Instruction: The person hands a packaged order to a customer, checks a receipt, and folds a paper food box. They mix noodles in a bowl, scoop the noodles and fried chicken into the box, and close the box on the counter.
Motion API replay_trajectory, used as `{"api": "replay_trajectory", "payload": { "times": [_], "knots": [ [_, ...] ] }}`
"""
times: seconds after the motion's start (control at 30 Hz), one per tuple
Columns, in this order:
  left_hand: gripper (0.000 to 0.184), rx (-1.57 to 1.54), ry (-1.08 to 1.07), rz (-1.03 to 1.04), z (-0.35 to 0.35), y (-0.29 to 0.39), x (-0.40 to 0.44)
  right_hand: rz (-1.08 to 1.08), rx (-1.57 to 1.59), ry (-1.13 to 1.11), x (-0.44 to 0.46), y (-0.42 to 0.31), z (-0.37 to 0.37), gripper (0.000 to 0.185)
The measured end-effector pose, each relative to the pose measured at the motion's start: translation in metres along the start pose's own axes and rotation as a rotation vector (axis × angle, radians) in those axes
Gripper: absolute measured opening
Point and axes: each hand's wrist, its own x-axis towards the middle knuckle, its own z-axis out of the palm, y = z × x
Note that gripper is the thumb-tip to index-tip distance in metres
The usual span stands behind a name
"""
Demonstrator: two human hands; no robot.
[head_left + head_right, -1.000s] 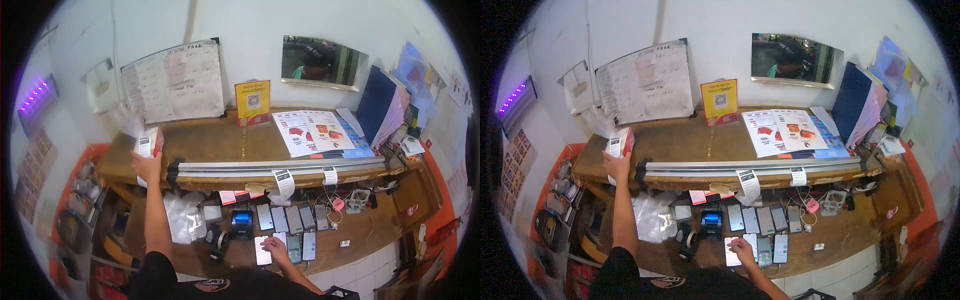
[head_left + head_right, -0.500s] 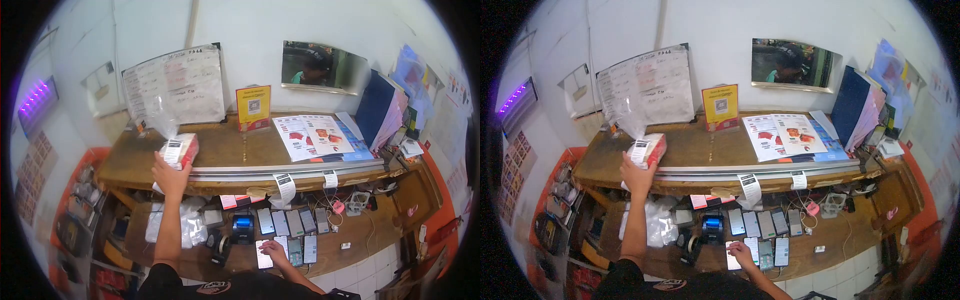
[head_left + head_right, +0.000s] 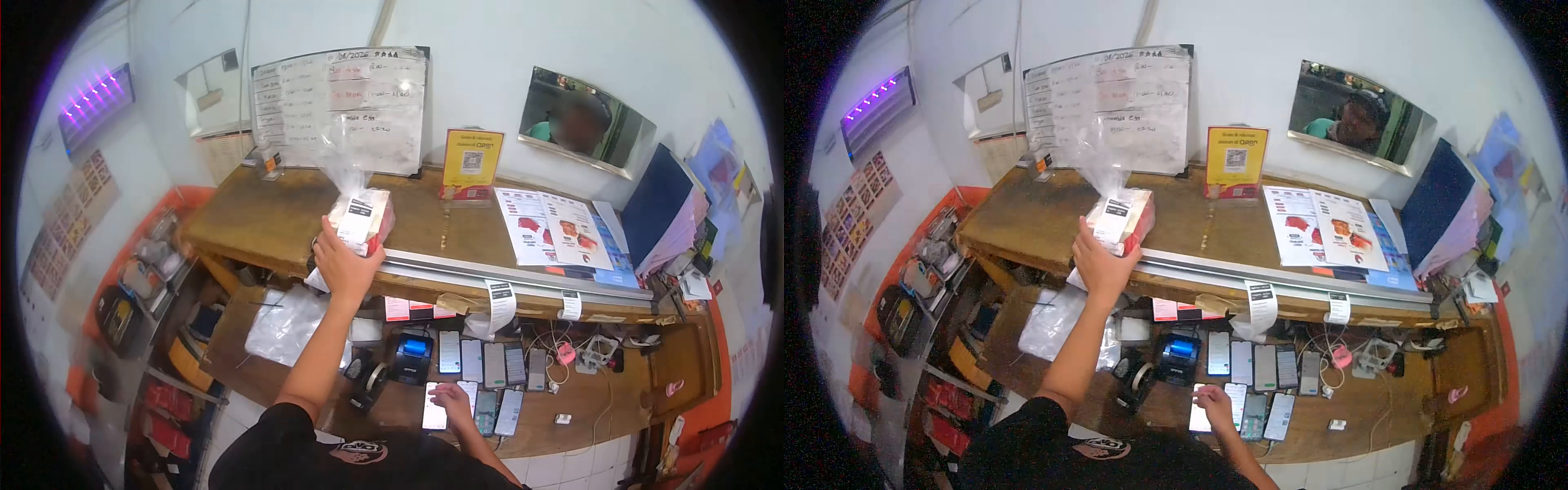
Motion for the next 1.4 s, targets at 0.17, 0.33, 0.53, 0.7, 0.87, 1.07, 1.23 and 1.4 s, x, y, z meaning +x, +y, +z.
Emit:
{"api": "replay_trajectory", "payload": {
  "times": [0.17,0.33,0.53,0.7,0.87,1.07,1.23,1.4],
  "knots": [
    [0.104,-0.158,-0.015,0.086,-0.021,0.032,-0.036,-0.131,0.140,-0.211,0.025,-0.118,0.069,0.042],
    [0.104,-0.282,-0.122,0.167,-0.054,0.055,-0.090,-0.224,0.506,-0.334,0.035,-0.223,0.121,0.055],
    [0.104,-0.641,-0.326,0.203,-0.073,0.024,-0.117,-0.322,0.620,-0.241,0.034,-0.240,0.114,0.066],
    [0.079,-1.166,-0.498,-0.200,-0.069,-0.023,-0.119,-0.550,0.573,-0.134,0.037,-0.299,0.065,0.052],
    [0.077,-1.191,-0.424,-0.453,-0.075,-0.041,-0.128,-0.625,0.395,-0.015,0.111,-0.359,-0.034,0.047],
    [0.077,-1.171,-0.428,-0.536,-0.083,-0.048,-0.147,-0.531,0.336,0.153,0.189,-0.397,-0.132,0.046],
    [0.067,-1.263,-0.379,-0.742,-0.079,-0.062,-0.150,-0.425,0.269,0.114,0.218,-0.407,-0.169,0.048],
    [0.048,-1.282,-0.305,-0.838,-0.076,-0.073,-0.148,-0.298,0.363,0.361,0.223,-0.405,-0.180,0.050]
  ]
}}
